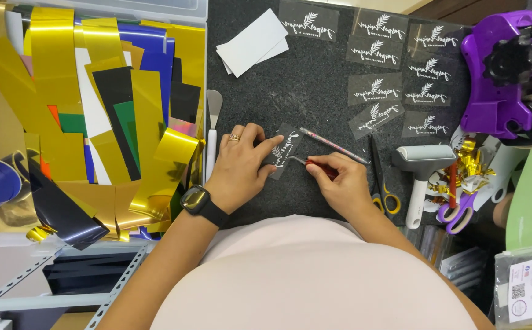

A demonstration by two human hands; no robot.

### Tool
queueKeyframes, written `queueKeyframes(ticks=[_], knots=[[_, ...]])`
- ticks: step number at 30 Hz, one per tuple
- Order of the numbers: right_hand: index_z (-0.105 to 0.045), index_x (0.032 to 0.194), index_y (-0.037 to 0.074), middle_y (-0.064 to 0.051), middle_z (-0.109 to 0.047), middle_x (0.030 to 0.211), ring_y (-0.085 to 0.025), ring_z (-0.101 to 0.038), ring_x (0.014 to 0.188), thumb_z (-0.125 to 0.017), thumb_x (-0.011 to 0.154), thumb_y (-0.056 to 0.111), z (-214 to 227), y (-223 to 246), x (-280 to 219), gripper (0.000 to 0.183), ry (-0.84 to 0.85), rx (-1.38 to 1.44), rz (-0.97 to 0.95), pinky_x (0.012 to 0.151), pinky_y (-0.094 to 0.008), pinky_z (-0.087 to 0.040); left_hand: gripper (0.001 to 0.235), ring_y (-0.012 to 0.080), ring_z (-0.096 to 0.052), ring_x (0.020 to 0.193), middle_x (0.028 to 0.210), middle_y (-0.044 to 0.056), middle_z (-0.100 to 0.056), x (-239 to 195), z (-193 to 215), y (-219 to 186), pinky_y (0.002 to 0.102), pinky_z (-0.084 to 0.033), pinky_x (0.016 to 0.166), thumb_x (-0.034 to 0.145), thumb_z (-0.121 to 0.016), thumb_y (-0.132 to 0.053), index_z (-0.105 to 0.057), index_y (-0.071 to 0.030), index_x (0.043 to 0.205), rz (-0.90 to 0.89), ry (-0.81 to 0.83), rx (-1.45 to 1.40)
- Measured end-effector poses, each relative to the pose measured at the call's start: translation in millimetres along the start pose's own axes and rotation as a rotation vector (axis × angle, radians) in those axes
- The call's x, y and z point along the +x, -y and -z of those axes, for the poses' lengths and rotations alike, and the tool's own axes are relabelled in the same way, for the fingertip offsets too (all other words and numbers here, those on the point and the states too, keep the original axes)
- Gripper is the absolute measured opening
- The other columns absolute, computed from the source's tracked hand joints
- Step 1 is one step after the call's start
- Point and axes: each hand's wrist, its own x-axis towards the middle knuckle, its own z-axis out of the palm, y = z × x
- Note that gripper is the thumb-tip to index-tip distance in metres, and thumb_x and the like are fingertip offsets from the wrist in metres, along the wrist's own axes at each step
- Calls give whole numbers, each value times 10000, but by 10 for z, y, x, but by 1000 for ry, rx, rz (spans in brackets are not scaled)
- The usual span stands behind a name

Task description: The person is weeding small vinyl stickers using a specialized weeding tool to remove excess material from a cut design.

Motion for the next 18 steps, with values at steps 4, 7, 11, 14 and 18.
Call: queueKeyframes(ticks=[4, 7, 11, 14, 18], knots=[[-826, 1031, 99, -129, -761, 799, -273, -735, 771, -809, 898, 152, 1, 8, -13, 144, 2, -30, -4, 671, -334, -540, 505, 242, -439, 1025, 1054, 32, -464, -3, 18, -12, 372, -362, 857, 789, -789, -178, -668, -166, 1279, -3, 5, 2], [-825, 1037, 95, -127, -760, 798, -266, -732, 763, -805, 902, 152, -8, 34, -26, 148, -2, -34, -17, 670, -334, -536, 495, 242, -443, 1028, 1052, 29, -463, -13, 36, -30, 370, -360, 853, 792, -784, -182, -671, -169, 1274, -1, 6, 4], [-825, 1035, 89, -135, -761, 796, -273, -736, 765, -799, 905, 150, -8, 64, -32, 146, -13, -28, -29, 663, -337, -539, 508, 242, -438, 1030, 1068, 39, -458, -24, 40, -53, 373, -352, 846, 789, -801, -235, -666, -164, 1274, -7, -10, 38], [-827, 1038, 100, -131, -763, 804, -274, -737, 773, -802, 907, 159, 15, 4, -44, 146, -25, -28, -37, 663, -335, -538, 514, 258, -435, 1079, 1131, 73, -459, -48, -8, -63, 377, -360, 843, 783, -813, -247, -664, -128, 1260, -32, -50, 46], [-828, 1039, 102, -123, -765, 809, -264, -733, 773, -804, 903, 149, 41, -49, -50, 147, -35, -23, -47, 662, -334, -533, 472, 296, -436, 1191, 1241, 144, -486, -79, -65, -87, 389, -383, 868, 802, -799, -207, -660, -41, 1222, -97, -106, 38]])
